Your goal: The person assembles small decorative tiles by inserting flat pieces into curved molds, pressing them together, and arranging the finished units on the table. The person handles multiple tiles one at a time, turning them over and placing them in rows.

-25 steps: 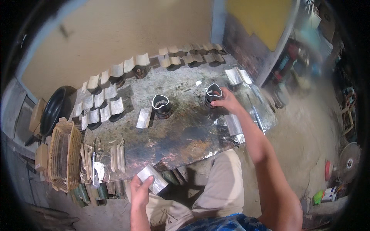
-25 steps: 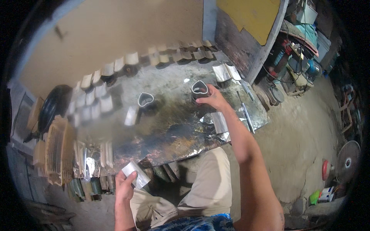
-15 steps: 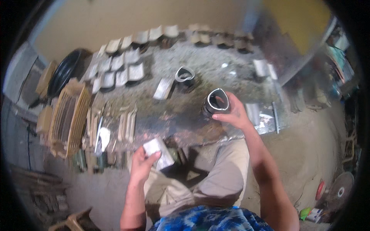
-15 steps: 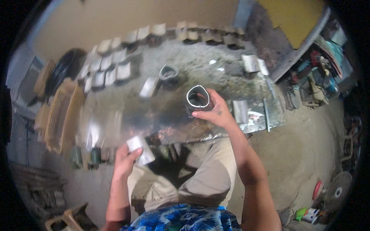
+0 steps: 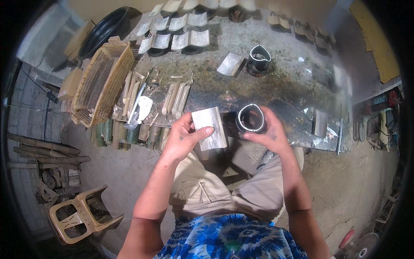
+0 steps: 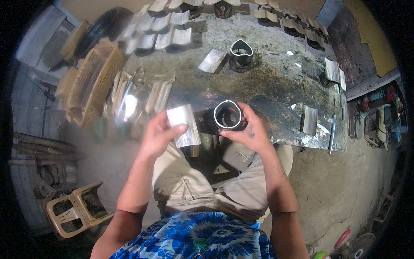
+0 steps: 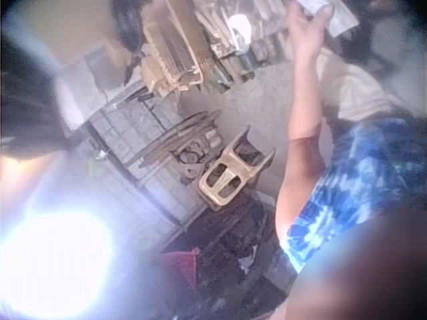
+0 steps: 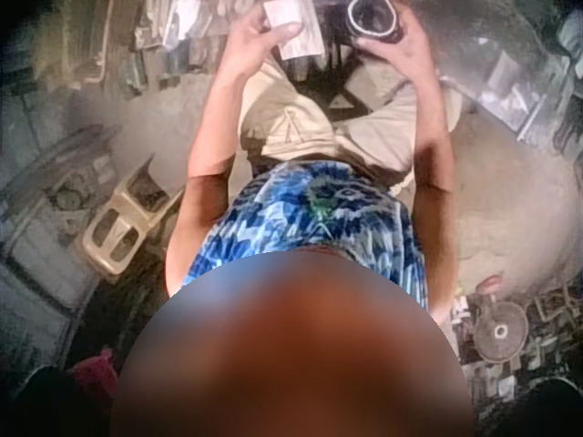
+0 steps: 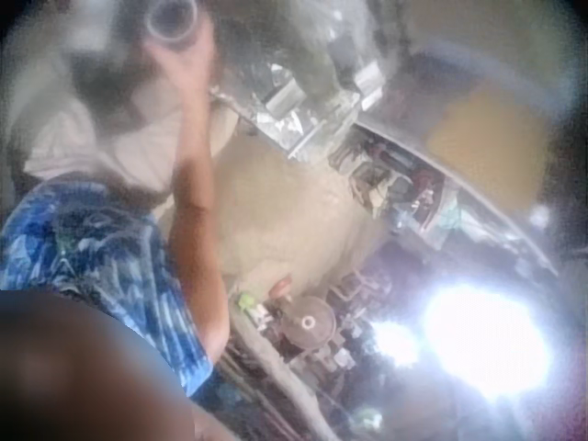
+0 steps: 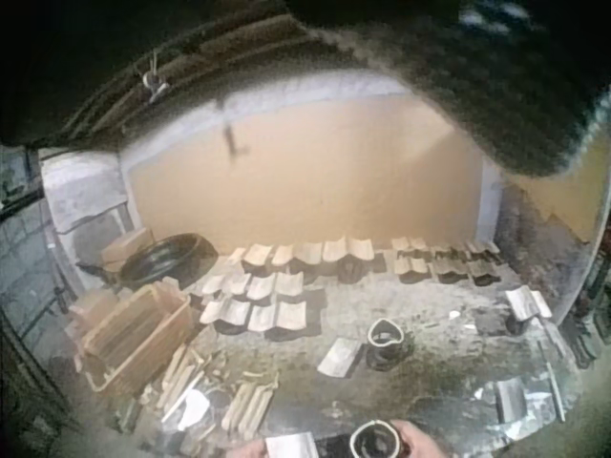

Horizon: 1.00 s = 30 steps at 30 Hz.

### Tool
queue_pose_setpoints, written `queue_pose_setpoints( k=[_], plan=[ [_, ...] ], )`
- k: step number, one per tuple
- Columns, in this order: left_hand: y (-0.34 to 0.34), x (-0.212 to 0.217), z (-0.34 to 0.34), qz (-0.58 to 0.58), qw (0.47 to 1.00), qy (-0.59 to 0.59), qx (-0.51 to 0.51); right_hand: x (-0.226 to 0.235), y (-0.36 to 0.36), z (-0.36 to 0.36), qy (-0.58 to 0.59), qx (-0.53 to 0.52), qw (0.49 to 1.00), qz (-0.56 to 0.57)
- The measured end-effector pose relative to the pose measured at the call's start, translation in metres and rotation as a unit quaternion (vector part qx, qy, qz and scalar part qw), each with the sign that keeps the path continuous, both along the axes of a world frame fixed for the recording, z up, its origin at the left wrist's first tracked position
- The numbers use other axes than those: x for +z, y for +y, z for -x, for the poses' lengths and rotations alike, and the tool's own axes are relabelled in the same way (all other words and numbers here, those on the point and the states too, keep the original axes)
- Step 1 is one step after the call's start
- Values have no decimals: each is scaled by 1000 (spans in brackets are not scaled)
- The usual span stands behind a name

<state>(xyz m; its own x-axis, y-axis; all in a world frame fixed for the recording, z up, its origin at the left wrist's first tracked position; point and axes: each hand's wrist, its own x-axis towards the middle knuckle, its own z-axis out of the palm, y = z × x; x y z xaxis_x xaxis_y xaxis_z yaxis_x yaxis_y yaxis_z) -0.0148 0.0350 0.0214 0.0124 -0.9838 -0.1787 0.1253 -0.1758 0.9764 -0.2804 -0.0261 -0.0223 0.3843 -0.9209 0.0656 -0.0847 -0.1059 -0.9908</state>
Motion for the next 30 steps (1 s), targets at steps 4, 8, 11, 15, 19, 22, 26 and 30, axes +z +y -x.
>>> queue_pose_setpoints(
  k=[4,8,11,15,19,22,26,30],
  plan=[
    [2,-6,4,34,997,-45,55,-4,0,4,-16,9,1000,-5],
    [3,-13,-5,444,784,-408,149,-7,2,2,-15,-3,1000,-11],
    [19,-16,-9,490,684,-502,200,-8,3,2,5,-10,1000,12],
    [23,-15,-10,495,695,-483,198,-8,1,2,-38,3,999,-14],
    [14,-5,0,371,836,-374,153,-7,-4,7,-56,29,998,-25],
    [2,5,13,120,974,-138,131,-8,-4,8,-59,27,998,-2],
    [-25,11,18,-2,1000,-6,1,-8,-3,7,-72,26,997,-13],
    [-43,9,26,-41,997,15,-63,-9,-4,9,-47,22,998,-29]
  ],
)
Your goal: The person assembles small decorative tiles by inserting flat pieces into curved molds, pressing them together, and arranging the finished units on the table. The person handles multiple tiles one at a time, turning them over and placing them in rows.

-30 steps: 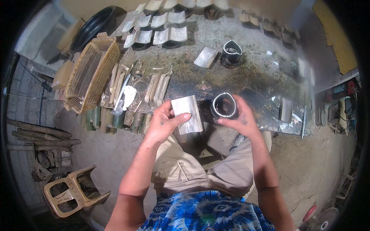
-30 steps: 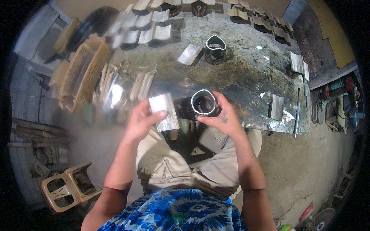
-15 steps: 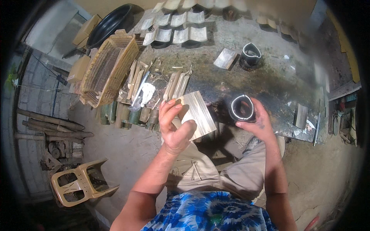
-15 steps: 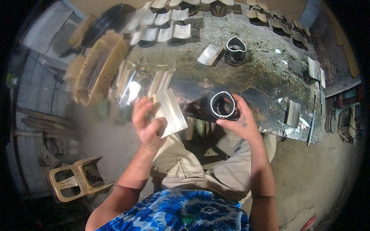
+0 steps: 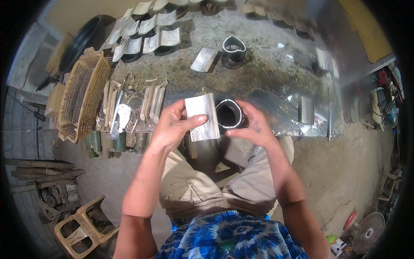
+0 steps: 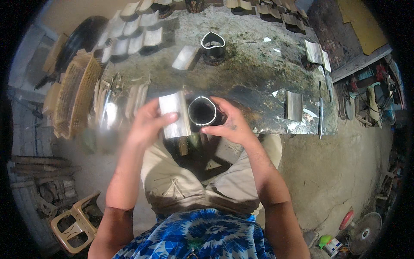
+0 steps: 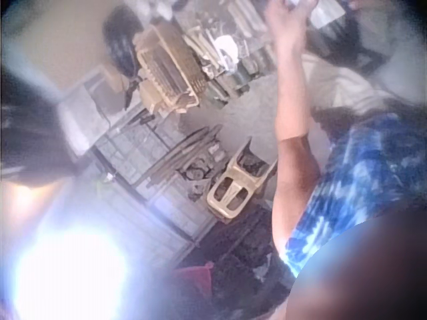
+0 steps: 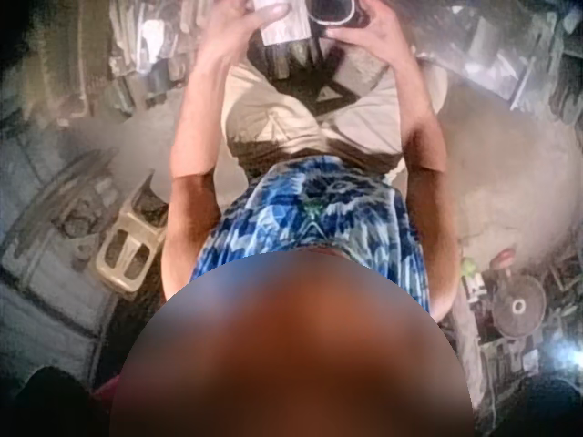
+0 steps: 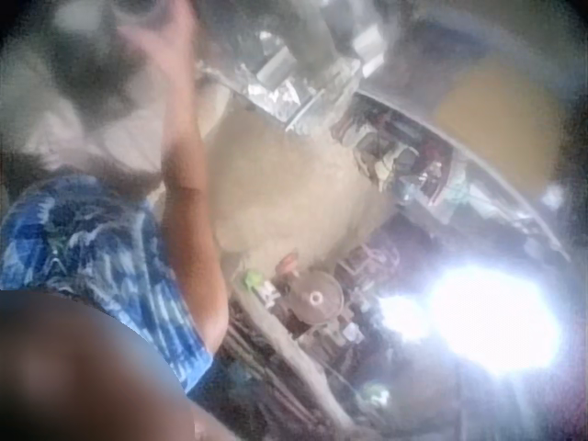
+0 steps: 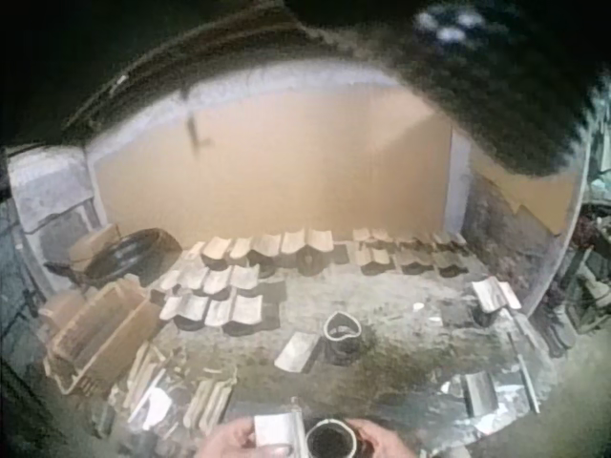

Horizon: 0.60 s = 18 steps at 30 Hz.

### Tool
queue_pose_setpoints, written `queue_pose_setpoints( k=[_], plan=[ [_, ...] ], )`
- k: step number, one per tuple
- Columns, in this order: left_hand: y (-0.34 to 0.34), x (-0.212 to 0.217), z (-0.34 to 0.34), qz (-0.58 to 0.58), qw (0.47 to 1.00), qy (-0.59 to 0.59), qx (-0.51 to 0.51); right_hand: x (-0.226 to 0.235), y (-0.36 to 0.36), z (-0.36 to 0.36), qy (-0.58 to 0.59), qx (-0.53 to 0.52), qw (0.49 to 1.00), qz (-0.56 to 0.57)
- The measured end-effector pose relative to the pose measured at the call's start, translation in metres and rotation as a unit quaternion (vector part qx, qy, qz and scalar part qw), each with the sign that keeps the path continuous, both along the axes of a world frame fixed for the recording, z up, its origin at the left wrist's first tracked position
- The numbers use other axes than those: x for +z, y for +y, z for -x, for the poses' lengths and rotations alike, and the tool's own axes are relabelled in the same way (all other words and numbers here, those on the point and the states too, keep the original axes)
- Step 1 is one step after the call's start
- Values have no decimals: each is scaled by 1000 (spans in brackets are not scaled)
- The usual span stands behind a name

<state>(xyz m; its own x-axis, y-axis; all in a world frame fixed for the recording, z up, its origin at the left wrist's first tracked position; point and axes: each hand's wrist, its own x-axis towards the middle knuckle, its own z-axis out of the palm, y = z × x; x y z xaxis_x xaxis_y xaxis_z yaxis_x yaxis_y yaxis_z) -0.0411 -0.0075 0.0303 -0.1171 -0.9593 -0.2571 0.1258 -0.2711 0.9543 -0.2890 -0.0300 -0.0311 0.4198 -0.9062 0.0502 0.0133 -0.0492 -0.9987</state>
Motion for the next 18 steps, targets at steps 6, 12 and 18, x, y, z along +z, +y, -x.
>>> queue_pose_setpoints(
  k=[6,12,18],
  plan=[
    [-17,-4,12,-27,998,5,-54,-3,0,2,-13,6,1000,-4],
    [-23,-12,16,-61,996,13,-71,-6,1,2,-38,-3,999,-39],
    [-27,-12,18,-59,995,17,-74,-4,0,2,-4,2,1000,11]
  ],
)
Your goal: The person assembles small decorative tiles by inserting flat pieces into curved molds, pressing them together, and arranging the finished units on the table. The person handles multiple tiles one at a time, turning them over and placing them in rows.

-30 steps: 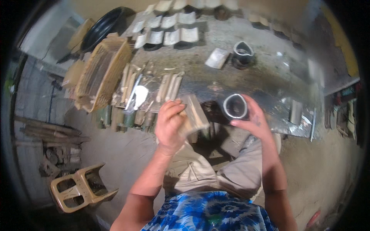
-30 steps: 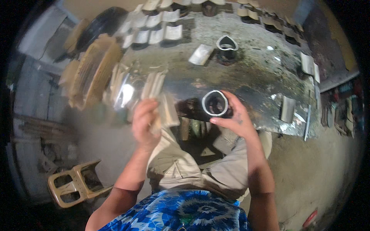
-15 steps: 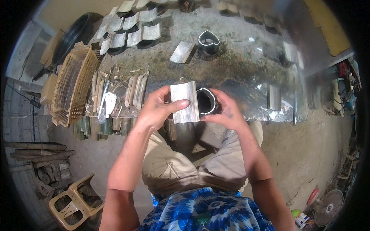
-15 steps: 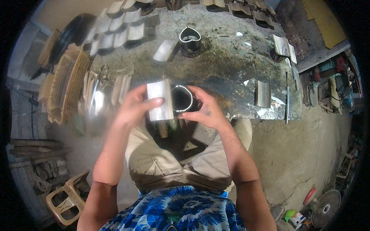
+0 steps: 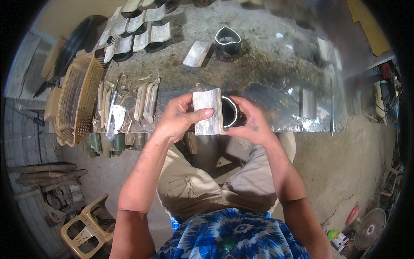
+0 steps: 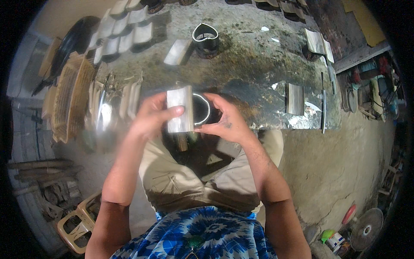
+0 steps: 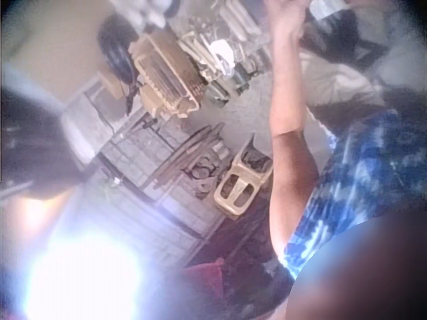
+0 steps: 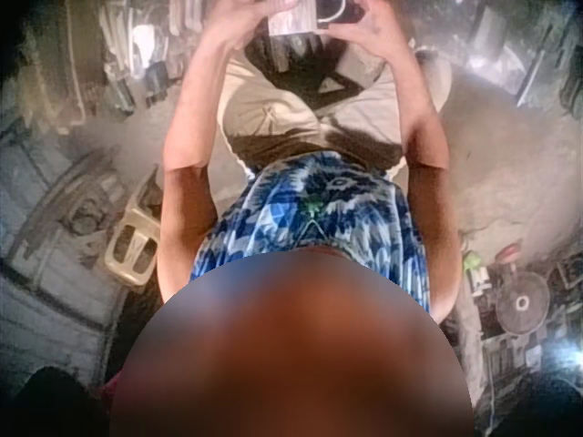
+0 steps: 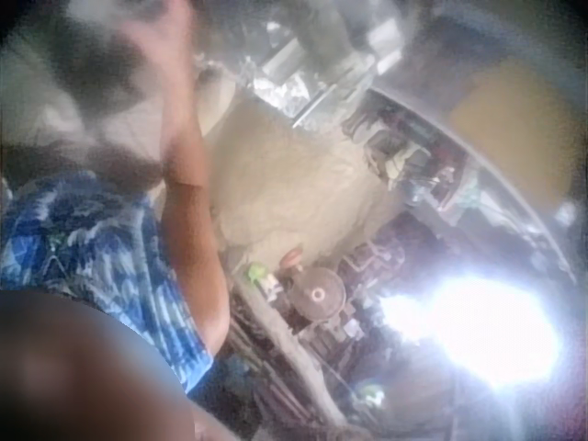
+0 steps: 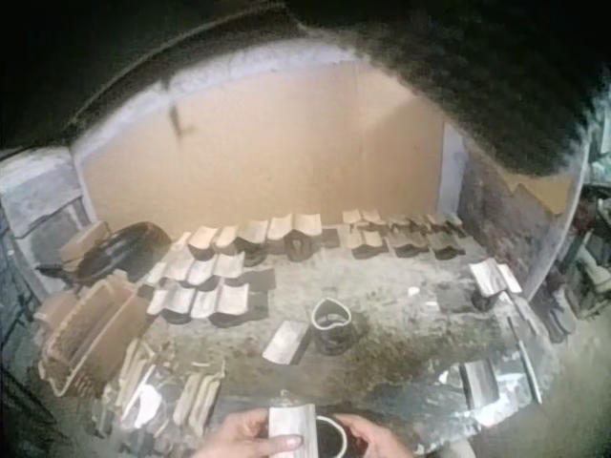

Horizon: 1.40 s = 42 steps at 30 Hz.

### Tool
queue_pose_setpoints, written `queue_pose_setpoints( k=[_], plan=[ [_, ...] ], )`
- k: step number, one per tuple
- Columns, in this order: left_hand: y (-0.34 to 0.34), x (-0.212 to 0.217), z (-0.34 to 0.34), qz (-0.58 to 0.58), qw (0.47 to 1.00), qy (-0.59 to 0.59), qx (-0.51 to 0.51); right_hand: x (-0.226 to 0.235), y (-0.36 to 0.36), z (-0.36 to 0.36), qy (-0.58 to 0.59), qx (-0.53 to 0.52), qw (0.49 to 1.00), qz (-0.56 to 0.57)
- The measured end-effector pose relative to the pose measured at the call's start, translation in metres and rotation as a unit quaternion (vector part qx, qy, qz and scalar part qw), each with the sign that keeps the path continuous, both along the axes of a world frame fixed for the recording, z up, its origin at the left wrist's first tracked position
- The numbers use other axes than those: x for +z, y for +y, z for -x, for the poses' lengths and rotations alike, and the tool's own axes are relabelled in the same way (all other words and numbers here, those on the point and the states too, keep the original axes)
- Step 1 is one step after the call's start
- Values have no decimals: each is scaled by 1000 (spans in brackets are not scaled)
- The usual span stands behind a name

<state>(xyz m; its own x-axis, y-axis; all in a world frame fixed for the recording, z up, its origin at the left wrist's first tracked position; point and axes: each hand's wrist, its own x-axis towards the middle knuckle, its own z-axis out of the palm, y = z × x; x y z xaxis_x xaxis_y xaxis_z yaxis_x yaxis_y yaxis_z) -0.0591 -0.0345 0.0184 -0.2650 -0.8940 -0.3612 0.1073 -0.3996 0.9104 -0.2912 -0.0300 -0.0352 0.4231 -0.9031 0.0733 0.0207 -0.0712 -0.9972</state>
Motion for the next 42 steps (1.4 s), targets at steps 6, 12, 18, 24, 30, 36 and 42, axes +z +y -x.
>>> queue_pose_setpoints(
  k=[6,12,18,24,30,36,42],
  plan=[
    [0,2,3,6,1000,5,10,5,0,0,-28,9,999,-18],
    [-1,4,3,0,1000,-9,7,6,-1,0,-25,11,999,-23],
    [-1,4,3,1,1000,-10,10,5,-1,1,-20,12,1000,-4],
    [-2,6,4,5,1000,-22,4,5,0,1,-29,11,1000,-4],
    [-1,6,3,2,1000,-22,5,4,0,0,-32,7,999,-6],
    [-3,5,3,6,1000,-18,3,7,-1,2,-21,18,1000,0],
    [-2,6,3,1,999,-36,3,14,2,-1,-16,18,999,-25]
  ],
)
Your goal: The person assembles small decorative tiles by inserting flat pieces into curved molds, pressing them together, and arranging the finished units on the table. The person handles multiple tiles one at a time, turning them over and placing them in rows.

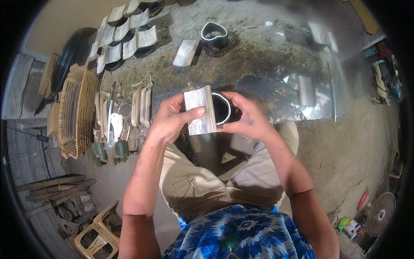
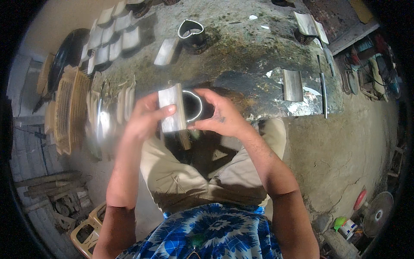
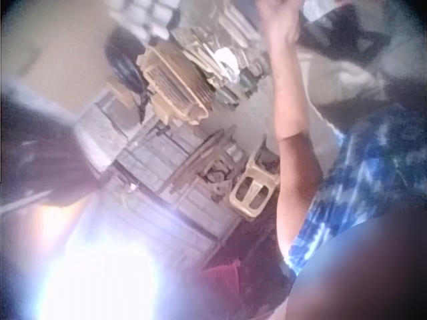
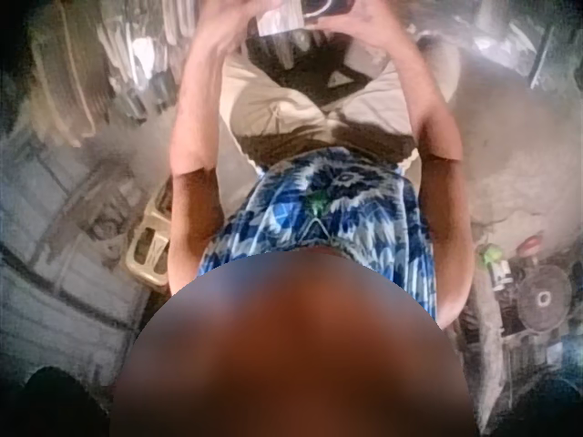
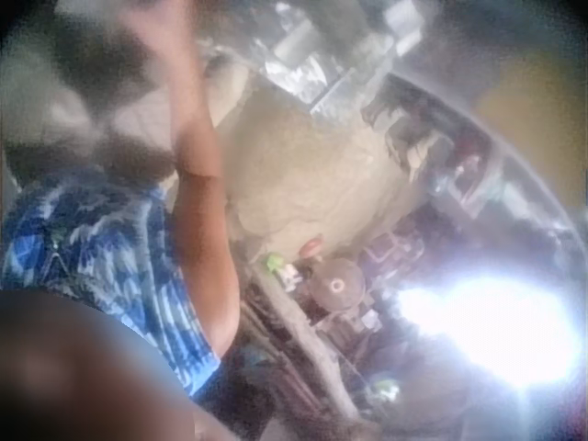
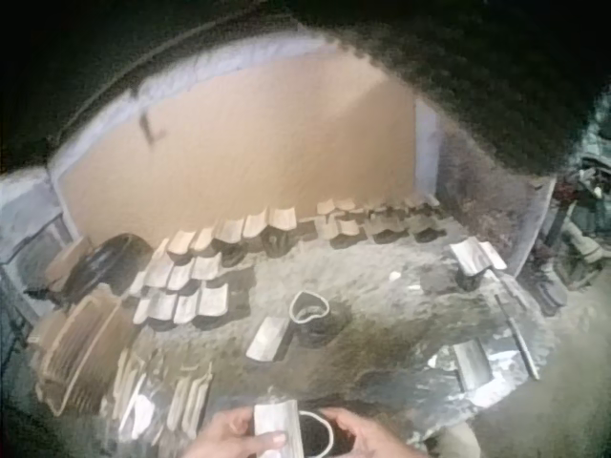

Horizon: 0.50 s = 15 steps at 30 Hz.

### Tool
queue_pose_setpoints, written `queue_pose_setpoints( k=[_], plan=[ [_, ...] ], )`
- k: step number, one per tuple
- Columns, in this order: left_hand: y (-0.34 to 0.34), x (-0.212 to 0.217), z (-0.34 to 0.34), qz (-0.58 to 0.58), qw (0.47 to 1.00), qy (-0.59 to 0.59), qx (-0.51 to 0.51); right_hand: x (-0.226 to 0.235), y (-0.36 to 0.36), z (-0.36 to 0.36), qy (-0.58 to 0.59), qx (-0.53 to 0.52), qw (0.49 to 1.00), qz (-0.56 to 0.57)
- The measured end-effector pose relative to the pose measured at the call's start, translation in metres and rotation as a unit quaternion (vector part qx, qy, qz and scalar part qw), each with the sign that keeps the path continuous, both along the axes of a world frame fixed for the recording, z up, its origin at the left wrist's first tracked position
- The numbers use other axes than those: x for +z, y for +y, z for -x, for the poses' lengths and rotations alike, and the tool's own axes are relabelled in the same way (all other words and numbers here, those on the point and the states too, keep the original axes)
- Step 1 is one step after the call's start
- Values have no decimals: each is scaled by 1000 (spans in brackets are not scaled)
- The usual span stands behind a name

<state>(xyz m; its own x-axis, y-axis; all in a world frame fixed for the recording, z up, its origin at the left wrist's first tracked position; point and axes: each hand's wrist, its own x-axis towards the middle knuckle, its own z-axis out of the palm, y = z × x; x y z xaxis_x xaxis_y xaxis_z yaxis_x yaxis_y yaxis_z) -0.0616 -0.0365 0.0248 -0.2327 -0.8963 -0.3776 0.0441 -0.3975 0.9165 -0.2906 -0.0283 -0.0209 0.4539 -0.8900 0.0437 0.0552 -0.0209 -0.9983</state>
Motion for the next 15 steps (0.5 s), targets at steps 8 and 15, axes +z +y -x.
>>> queue_pose_setpoints(
  k=[8,15],
  plan=[
    [9,0,3,25,999,-1,20,29,12,104,253,-215,920,208],
    [9,0,4,25,1000,6,18,0,-26,236,497,-368,785,42]
  ],
)
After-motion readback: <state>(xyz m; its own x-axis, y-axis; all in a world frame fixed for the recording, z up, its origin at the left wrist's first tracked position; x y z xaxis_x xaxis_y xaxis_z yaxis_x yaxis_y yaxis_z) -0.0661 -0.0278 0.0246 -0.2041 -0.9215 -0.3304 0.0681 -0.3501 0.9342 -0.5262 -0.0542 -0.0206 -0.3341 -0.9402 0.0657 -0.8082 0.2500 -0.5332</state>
